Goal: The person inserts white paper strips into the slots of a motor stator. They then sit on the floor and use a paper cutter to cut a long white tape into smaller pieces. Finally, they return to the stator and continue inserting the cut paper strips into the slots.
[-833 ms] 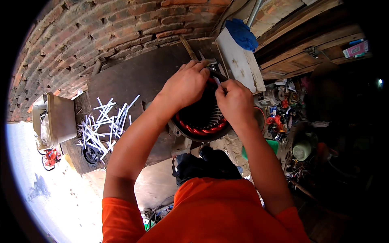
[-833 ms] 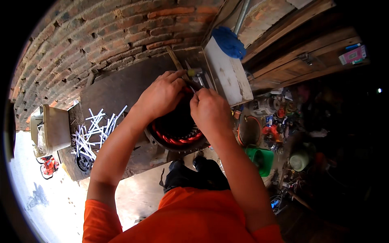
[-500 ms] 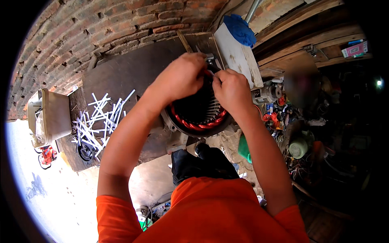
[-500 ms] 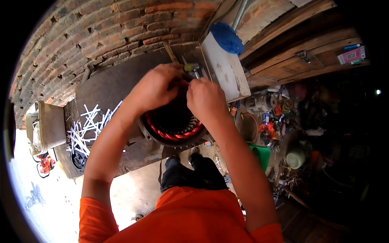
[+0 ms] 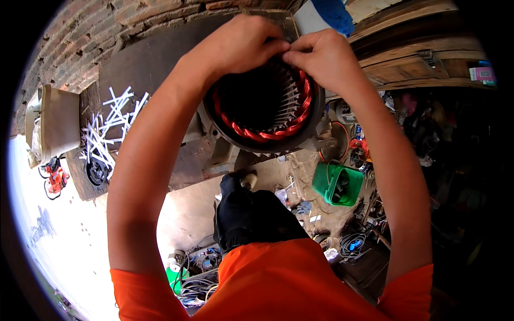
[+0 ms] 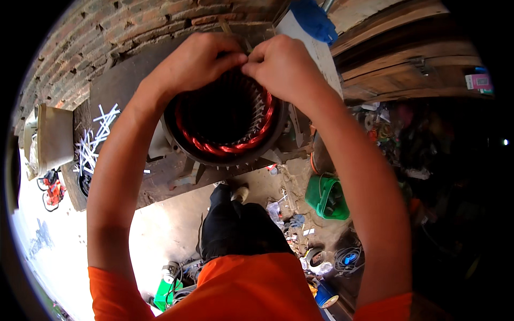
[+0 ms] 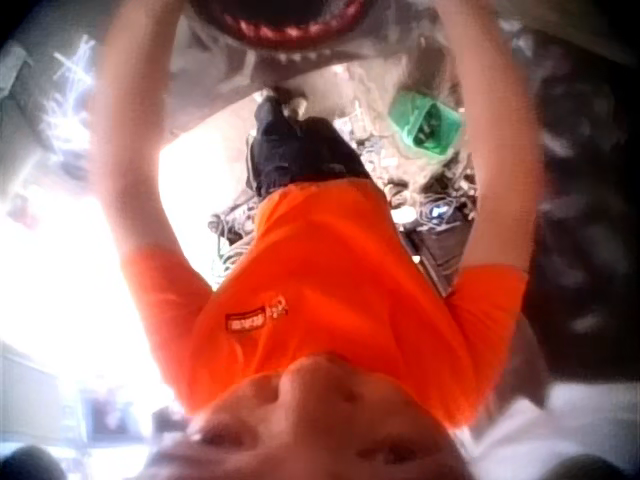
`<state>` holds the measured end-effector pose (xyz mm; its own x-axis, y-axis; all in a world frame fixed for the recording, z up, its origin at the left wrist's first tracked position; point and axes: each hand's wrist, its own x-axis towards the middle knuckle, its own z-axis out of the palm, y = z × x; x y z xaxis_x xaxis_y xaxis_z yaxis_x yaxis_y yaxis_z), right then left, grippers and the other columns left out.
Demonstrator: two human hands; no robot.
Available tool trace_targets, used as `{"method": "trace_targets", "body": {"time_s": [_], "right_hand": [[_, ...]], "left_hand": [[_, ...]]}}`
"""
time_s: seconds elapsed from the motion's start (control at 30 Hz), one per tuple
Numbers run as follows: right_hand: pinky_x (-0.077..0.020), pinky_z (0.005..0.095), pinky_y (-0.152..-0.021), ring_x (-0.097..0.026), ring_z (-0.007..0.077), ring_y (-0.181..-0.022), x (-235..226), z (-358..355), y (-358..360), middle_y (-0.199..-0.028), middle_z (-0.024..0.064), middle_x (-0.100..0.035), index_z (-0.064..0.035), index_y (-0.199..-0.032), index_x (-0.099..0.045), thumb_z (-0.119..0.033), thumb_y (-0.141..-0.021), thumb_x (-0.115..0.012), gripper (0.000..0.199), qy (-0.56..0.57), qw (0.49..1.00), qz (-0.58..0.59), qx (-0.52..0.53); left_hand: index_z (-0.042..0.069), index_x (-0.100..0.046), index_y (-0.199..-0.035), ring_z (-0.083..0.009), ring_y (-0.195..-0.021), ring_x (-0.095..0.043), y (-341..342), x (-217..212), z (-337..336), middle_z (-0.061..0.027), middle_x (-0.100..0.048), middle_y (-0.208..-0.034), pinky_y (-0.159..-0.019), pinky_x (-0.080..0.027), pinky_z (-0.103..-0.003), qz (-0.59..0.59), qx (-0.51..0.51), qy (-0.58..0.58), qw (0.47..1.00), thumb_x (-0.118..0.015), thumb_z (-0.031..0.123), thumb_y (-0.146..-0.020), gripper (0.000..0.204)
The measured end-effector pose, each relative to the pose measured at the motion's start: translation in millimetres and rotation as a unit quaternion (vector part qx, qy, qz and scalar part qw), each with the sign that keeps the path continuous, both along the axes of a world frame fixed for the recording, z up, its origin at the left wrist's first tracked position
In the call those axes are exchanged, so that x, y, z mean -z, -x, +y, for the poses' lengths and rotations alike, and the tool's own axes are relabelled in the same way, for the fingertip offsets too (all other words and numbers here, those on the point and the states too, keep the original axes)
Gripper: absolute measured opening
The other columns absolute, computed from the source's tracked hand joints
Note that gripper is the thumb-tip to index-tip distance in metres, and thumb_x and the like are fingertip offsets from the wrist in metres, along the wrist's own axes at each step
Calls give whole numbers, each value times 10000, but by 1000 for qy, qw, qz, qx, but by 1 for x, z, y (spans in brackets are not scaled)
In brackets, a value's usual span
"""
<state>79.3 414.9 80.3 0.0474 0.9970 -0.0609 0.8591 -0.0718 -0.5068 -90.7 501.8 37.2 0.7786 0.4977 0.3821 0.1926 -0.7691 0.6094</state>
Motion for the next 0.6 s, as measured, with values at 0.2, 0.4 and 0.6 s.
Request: {"method": "trace_targets", "body": {"time_s": [0.2,0.4,0.6], "right_hand": [[-523,331,-626,-678,232,-659,-9,5,17,-730,158,-687,-10,-885,-730,-153,-763,-710,189,-16,989,-138,-45],[-510,335,-597,-651,220,-602,-11,4,17,-678,178,-673,13,-796,-718,-116,-705,-721,158,-60,998,-9,-35],[-518,355,-608,-661,248,-616,5,4,12,-682,181,-670,1,-798,-722,-128,-688,-731,169,-88,993,-78,-20]], "left_hand": [[36,-697,-942,-353,-796,-649,0,0,-1,-179,-668,-831,-719,-512,-390,76,-35,-55,995,-632,203,-860,197],[20,-701,-854,-346,-754,-660,9,-9,-6,-207,-665,-803,-684,-511,-403,44,-50,42,997,-648,163,-808,160],[21,-698,-863,-369,-724,-642,1,3,-4,-209,-657,-795,-652,-505,-414,17,-7,-107,994,-654,151,-800,152]]}}
